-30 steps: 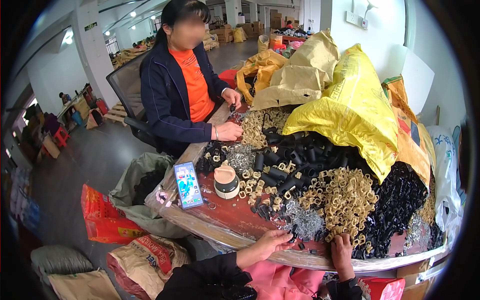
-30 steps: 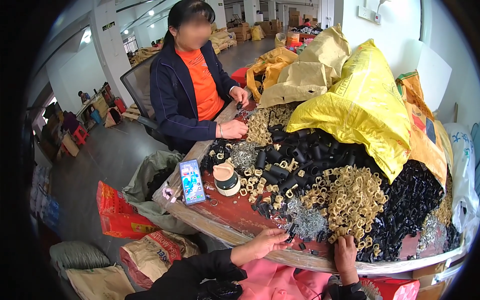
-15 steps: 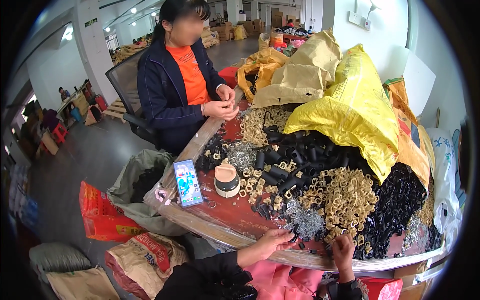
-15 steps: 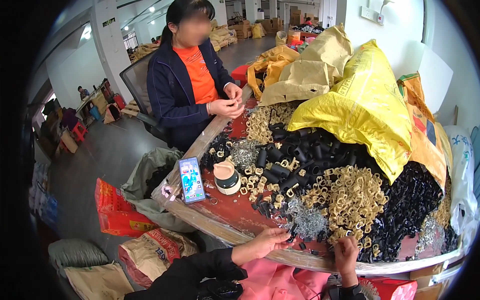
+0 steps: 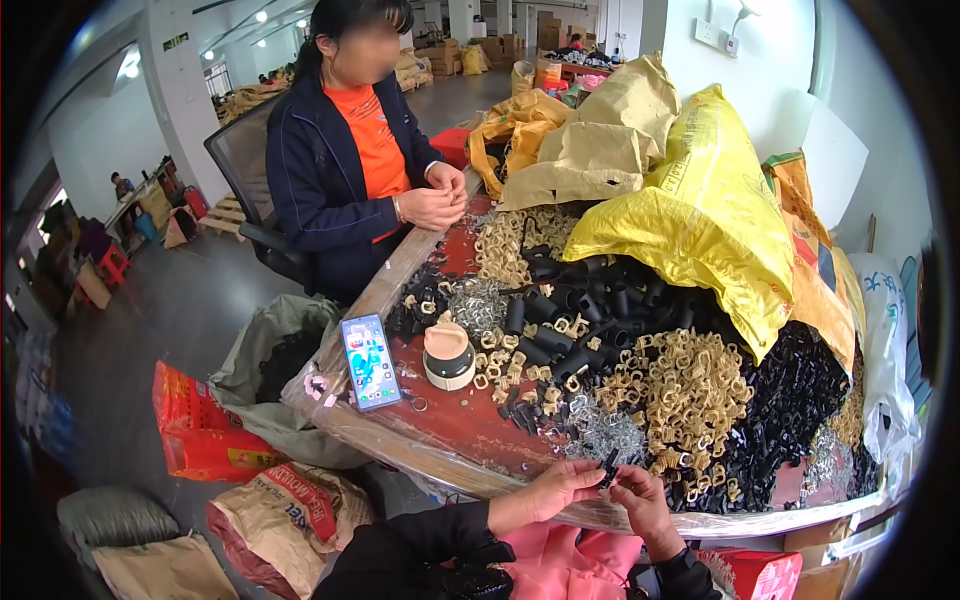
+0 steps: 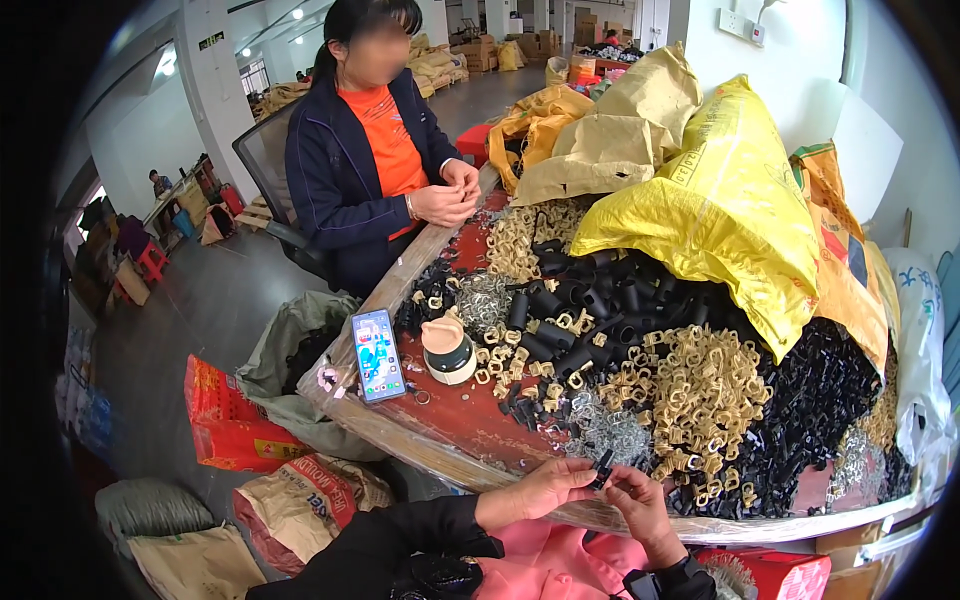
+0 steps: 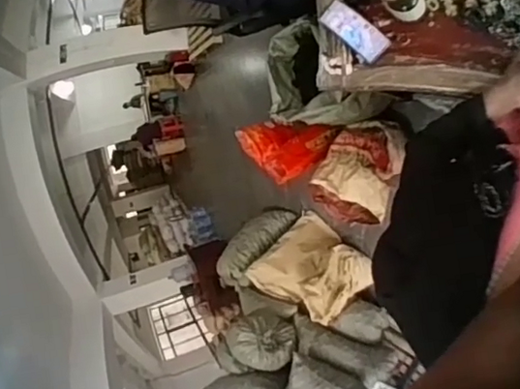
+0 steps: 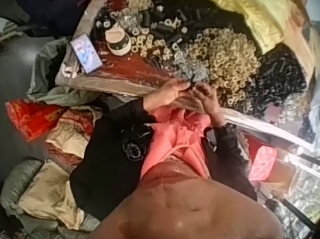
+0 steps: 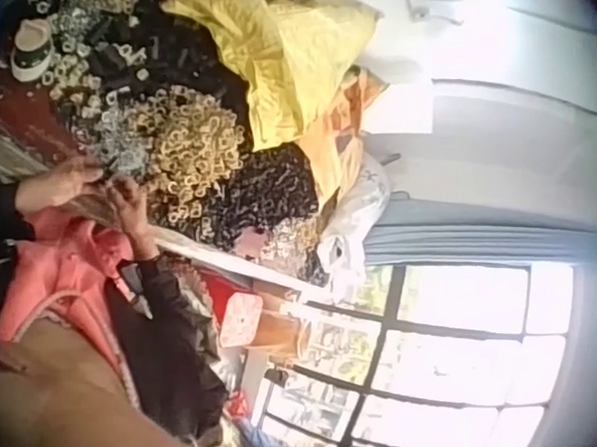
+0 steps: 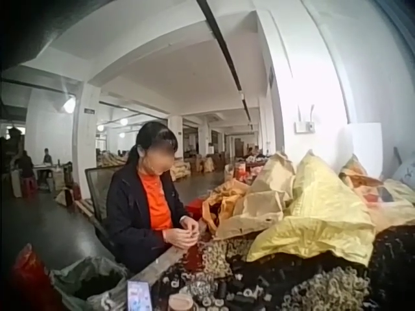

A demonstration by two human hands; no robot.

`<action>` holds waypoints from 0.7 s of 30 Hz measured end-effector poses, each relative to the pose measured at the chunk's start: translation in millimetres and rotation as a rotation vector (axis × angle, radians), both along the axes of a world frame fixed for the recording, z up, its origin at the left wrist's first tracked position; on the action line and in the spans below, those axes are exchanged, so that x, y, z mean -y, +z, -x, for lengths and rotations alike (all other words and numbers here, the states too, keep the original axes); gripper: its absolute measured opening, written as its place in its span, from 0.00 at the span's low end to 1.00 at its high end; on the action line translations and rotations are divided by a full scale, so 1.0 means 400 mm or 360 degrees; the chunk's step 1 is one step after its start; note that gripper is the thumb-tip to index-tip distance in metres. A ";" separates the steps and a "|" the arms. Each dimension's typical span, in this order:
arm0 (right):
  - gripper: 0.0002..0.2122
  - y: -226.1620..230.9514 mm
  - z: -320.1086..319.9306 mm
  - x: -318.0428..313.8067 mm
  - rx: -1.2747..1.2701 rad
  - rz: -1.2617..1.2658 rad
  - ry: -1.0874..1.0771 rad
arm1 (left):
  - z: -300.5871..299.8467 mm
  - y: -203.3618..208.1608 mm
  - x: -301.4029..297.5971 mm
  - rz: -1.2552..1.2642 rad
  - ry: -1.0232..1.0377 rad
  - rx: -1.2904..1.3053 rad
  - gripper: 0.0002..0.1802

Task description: The person assembles components by hand, picking up a black plastic housing and a small metal part. They insert the metal part into the housing, snap a beige plastic clip onto the assembly, and place the completed unit into a bag.

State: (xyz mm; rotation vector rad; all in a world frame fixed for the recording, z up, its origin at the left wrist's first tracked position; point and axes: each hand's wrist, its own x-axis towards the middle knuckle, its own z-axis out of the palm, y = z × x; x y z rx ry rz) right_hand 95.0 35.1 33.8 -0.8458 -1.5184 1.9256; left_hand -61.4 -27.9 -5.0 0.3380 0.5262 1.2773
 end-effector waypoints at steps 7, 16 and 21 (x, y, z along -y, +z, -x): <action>0.09 0.005 -0.004 -0.003 0.0028 -0.0040 0.0066 | -0.002 0.010 0.005 -0.0054 0.0039 0.0036 0.11; 0.09 0.001 0.016 -0.001 -0.0143 -0.0032 -0.0245 | 0.000 0.031 0.011 0.0063 -0.0017 0.0048 0.11; 0.08 -0.014 0.008 0.003 0.0011 -0.0060 -0.0055 | 0.000 0.024 0.011 0.0006 0.0022 0.0127 0.11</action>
